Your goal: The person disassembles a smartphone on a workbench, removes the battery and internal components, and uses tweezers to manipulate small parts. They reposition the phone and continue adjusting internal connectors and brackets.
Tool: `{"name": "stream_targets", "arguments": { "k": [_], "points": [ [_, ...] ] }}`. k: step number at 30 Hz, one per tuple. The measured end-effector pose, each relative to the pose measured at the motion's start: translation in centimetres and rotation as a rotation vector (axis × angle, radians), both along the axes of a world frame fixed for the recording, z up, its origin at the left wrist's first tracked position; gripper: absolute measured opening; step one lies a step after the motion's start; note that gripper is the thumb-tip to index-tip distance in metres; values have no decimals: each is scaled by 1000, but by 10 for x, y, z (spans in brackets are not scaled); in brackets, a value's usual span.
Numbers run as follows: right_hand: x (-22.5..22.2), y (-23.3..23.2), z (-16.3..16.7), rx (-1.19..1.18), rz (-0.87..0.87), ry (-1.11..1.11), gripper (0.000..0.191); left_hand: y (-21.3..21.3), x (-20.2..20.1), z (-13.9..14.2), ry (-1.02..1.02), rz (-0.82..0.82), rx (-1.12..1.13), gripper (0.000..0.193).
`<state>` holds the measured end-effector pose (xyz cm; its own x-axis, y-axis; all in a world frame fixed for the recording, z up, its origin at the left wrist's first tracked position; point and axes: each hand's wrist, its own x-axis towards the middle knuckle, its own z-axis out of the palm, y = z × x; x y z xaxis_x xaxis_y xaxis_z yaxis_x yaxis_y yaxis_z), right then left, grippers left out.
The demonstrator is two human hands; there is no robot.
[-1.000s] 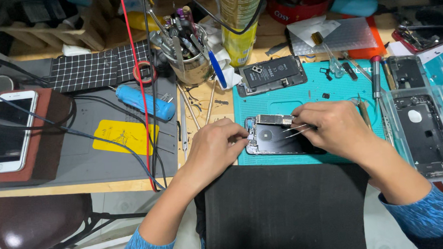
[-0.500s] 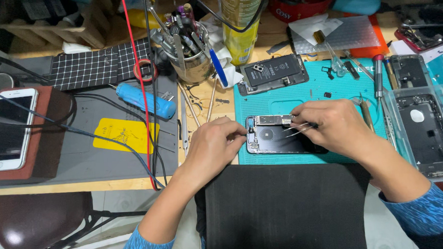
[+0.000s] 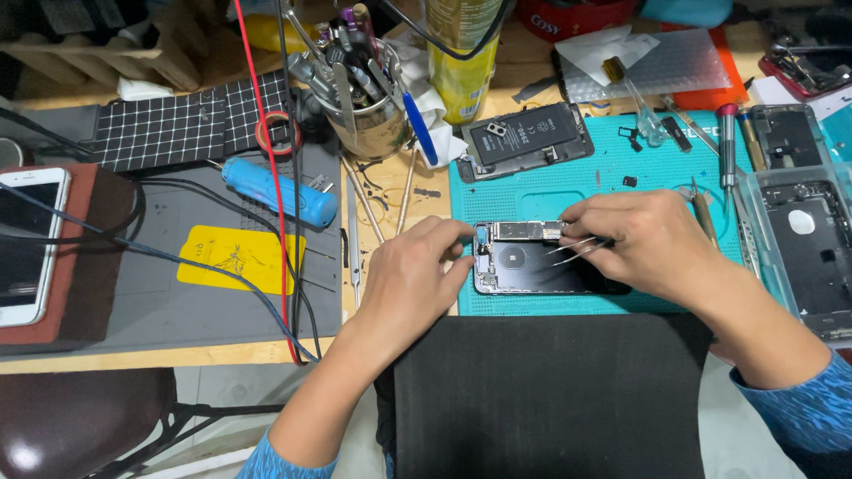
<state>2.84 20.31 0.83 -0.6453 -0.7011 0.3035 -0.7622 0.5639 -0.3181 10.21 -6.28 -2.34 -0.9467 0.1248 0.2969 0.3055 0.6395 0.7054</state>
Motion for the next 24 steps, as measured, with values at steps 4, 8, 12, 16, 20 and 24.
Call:
{"name": "stream_targets", "arguments": {
  "k": [4,8,12,16,20,24],
  "points": [
    [-1,1,1,-8,20,-5,11,1,2,-1,59,-7,-52,20],
    [-2,1,2,1,25,-12,14,1,1,-1,26,-4,-65,15],
    [-4,3,2,1,32,-29,16,2,0,1,21,-7,-53,15],
    [-5,5,-1,-7,41,-32,17,4,0,2,35,-3,-33,17],
    [-6,6,-2,-4,19,-45,17,6,-2,3,39,-4,-45,16],
    [-7,6,-3,-18,30,-38,17,6,-3,2,35,-3,-47,14]
  ]
}}
